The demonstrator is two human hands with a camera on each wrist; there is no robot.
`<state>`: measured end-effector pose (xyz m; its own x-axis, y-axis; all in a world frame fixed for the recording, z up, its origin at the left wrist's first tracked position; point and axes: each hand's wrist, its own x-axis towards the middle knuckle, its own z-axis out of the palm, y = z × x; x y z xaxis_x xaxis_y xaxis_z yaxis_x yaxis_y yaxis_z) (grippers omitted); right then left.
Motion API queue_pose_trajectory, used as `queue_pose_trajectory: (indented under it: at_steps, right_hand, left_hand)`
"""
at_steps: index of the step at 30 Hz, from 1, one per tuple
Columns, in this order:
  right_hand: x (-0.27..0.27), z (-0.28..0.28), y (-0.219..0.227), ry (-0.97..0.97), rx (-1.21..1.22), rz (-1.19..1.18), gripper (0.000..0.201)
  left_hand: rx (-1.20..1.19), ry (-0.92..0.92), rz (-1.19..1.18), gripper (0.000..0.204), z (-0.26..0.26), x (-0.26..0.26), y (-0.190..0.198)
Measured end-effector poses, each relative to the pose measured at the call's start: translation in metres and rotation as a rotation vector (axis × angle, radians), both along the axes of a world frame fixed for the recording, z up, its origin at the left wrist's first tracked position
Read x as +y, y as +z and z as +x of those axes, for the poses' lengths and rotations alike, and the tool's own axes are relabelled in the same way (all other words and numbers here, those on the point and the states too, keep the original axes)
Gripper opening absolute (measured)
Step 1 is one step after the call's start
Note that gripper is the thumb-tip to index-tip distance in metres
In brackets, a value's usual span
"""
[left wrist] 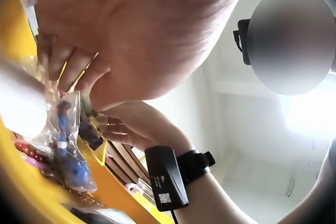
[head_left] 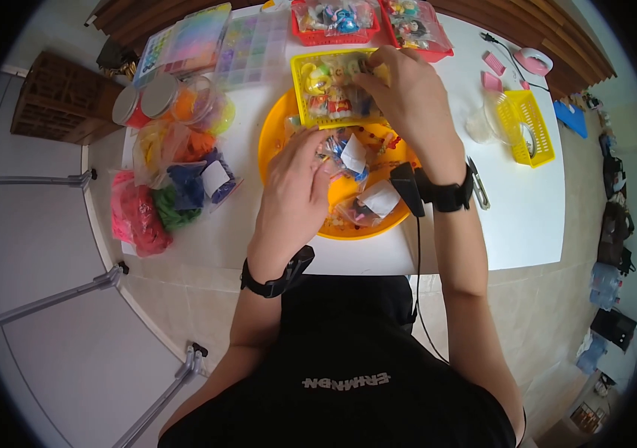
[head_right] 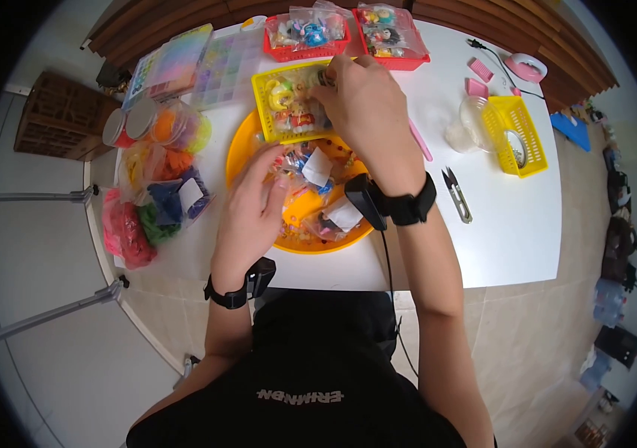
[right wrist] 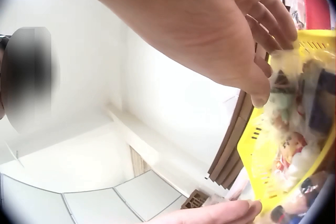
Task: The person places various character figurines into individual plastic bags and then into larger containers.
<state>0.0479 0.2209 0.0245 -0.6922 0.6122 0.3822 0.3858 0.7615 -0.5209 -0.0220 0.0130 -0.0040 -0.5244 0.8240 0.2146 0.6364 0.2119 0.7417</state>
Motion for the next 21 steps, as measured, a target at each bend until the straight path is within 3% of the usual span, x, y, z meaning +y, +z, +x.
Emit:
queue_pose_trajectory:
  at_steps: [3, 7, 9, 12, 17, 21]
  right_hand:
    - [-0.019, 0.017, 0.015, -0.028, 0.110, 0.200, 0.025]
    - [-0.053, 0.032, 0.020, 0.134, -0.205, 0.026, 0.028]
    - [-0.063, 0.034, 0.012, 0.209, -0.321, 0.047, 0.029]
    - [-0.070, 0.033, -0.014, 0.138, -0.289, 0.175, 0.024]
    - [-0.074, 0.037, -0.036, 0.110, -0.333, 0.014, 0.022]
    - [-0.072, 0.042, -0.030, 0.153, -0.370, -0.150, 0.019]
  left_hand:
    - [0.004, 0.062, 0.046, 0.032, -0.002, -0.012, 0.007]
    - [-0.057, 0.101, 0.103, 0.026, 0.001, -0.019, 0.015]
    - [-0.100, 0.084, 0.116, 0.024, 0.003, -0.022, 0.021]
    - [-0.170, 0.081, 0.136, 0.023, 0.005, -0.029, 0.026]
    - [-0.268, 0.109, 0.137, 0.022, 0.005, -0.037, 0.030]
    - [-0.297, 0.113, 0.142, 0.021, 0.005, -0.038, 0.025]
